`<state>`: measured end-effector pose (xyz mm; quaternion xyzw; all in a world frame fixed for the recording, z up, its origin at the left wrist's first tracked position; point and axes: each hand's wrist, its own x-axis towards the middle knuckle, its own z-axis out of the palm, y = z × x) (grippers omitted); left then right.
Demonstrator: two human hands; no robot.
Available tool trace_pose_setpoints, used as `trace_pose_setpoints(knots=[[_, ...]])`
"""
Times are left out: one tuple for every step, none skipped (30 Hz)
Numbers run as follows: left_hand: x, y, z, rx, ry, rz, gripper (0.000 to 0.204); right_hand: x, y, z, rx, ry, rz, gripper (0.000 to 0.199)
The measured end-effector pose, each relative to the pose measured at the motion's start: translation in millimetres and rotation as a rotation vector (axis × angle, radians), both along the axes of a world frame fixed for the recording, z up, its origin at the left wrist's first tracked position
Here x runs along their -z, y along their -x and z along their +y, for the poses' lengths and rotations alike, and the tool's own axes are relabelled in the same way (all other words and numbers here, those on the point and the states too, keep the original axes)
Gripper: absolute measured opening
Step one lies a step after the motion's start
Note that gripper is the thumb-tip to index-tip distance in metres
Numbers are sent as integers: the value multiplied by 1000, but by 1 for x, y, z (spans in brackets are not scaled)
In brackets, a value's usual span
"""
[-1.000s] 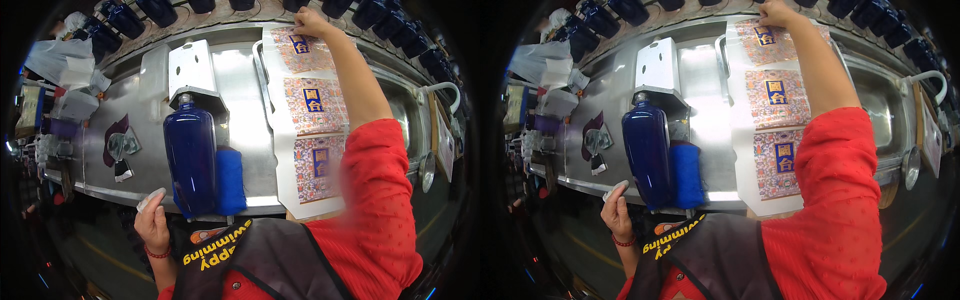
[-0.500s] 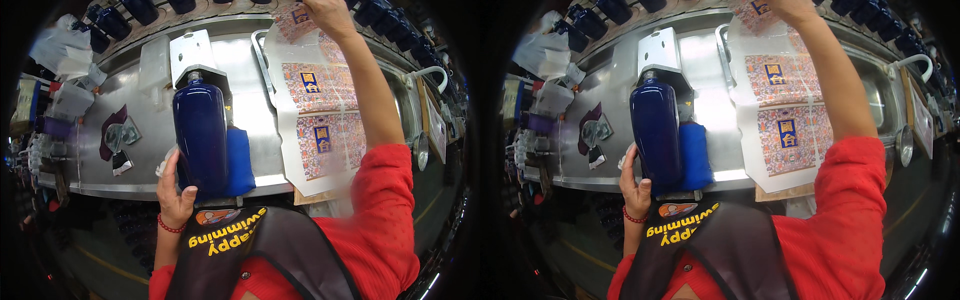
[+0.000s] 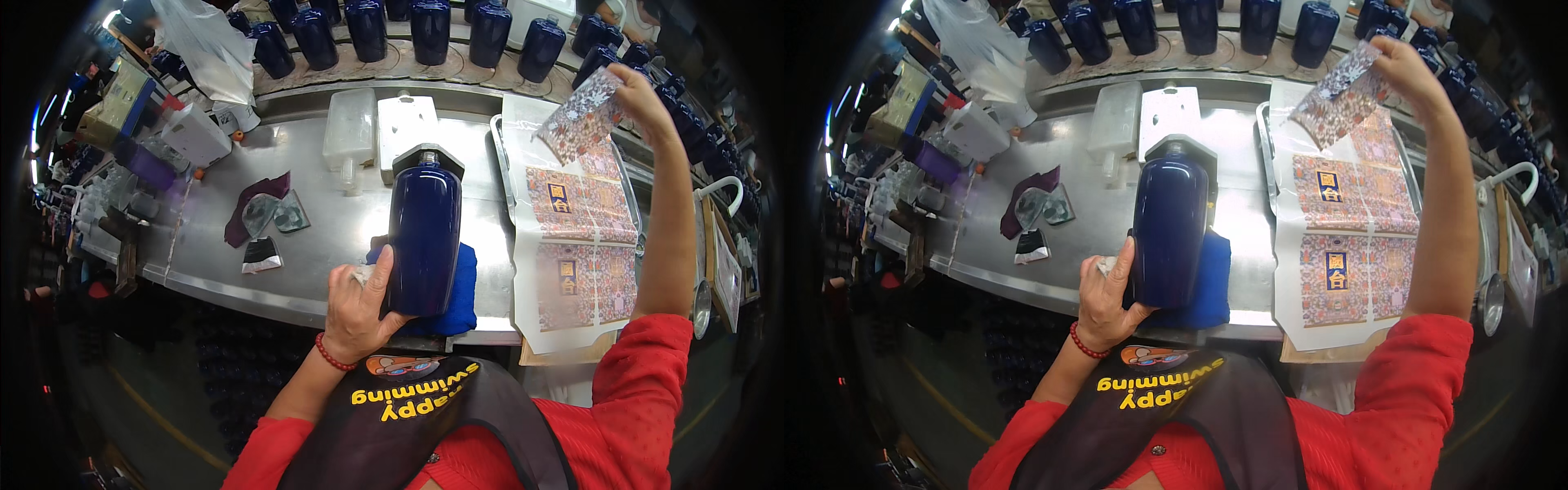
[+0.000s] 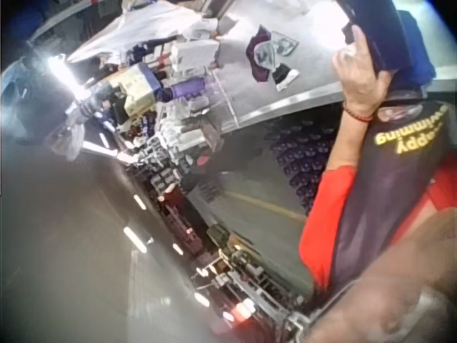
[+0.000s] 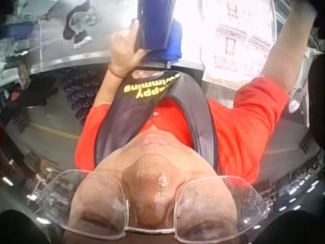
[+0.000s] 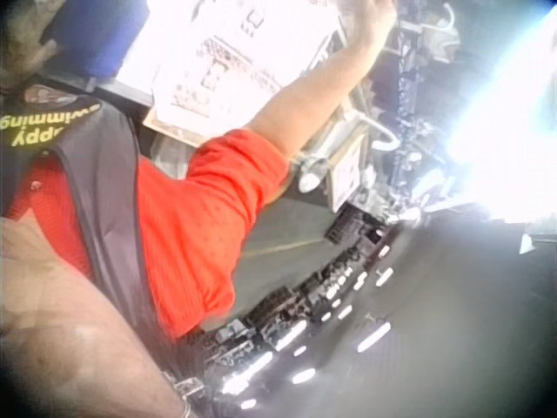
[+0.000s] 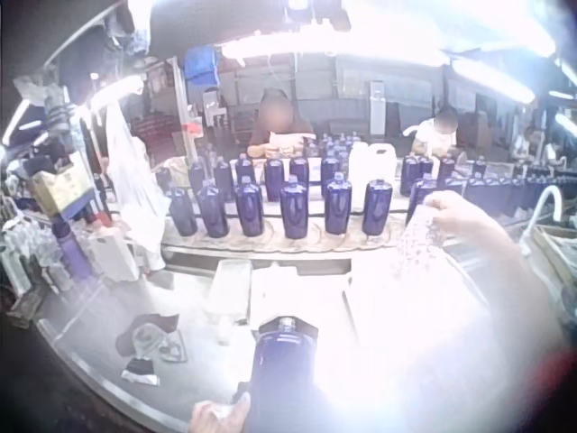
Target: The person smooths a decorative sticker on a dark blue bottle with a green tool, then places the bottle among others on the floor. They pick up another bottle, apply a new sticker, and smooth it with the tool.
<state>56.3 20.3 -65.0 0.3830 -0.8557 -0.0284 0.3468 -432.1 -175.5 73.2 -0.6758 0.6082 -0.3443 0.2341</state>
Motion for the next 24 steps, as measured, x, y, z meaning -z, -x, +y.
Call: trace_pose_setpoints(knots=[[-3, 0, 0, 15, -2, 34, 89, 24, 5, -10, 104, -70, 8, 22], [-7, -1, 0, 8, -36, 51, 88, 54, 9, -20, 125, -70, 126, 25], [-11, -3, 0, 12, -81, 71, 87, 84, 13, -25, 226, -130, 358, 29], [-14, -4, 1, 13, -142, 93, 86, 115, 20, -25, 258, -175, 461, 33], [-17, -4, 1, 6, -191, 142, 83, 144, 23, -27, 244, -179, 684, 36], [-20, -6, 1, 19, -242, 177, 81, 171, 26, -23, 258, -233, 622, 36], [-24, -7, 0, 27, -299, 226, 79, 189, 29, -19, 336, -296, 604, 37], [-27, -6, 0, 48, -335, 284, 78, 202, 30, -16, 338, -189, 708, 37], [-30, -5, 0, 61, -374, 348, 76, 207, 31, -12, 364, -70, 824, 38], [-33, -4, 0, 72, -413, 409, 75, 206, 31, -9, 383, 14, 934, 38], [-35, -3, 0, 95, -461, 474, 74, 200, 30, -6, 364, 51, 951, 37], [-37, -1, 1, 116, -513, 536, 73, 188, 28, -4, 338, 47, 965, 36], [-38, 1, 1, 138, -563, 603, 73, 174, 25, -4, 313, 96, 990, 35], [-38, 3, 2, 148, -581, 626, 72, 160, 21, -1, 308, 148, 952, 32], [-37, 4, 3, 161, -598, 653, 72, 146, 15, 1, 281, 185, 942, 31], [-35, 5, 5, 173, -616, 680, 72, 130, 9, 3, 277, 202, 946, 30], [-32, 5, 6, 155, -628, 675, 71, 116, 2, 7, 273, 217, 949, 29], [-28, 5, 8, 137, -640, 668, 71, 105, -7, 13, 268, 311, 945, 27], [-23, 4, 10, 115, -654, 660, 70, 93, -17, 20, 216, 360, 940, 26], [-18, 4, 10, 82, -550, 585, 71, 79, -27, 28, 166, 410, 936, 25], [-12, 4, 10, 46, -445, 508, 71, 65, -39, 37, 119, 469, 934, 25], [-6, 4, 8, 13, -332, 439, 72, 53, -52, 47, 101, 495, 900, 22], [0, 6, 6, 20, -253, 391, 73, 40, -65, 57, 59, 464, 857, 22], [6, 8, 4, 30, -163, 350, 75, 25, -78, 67, 20, 439, 816, 22]])
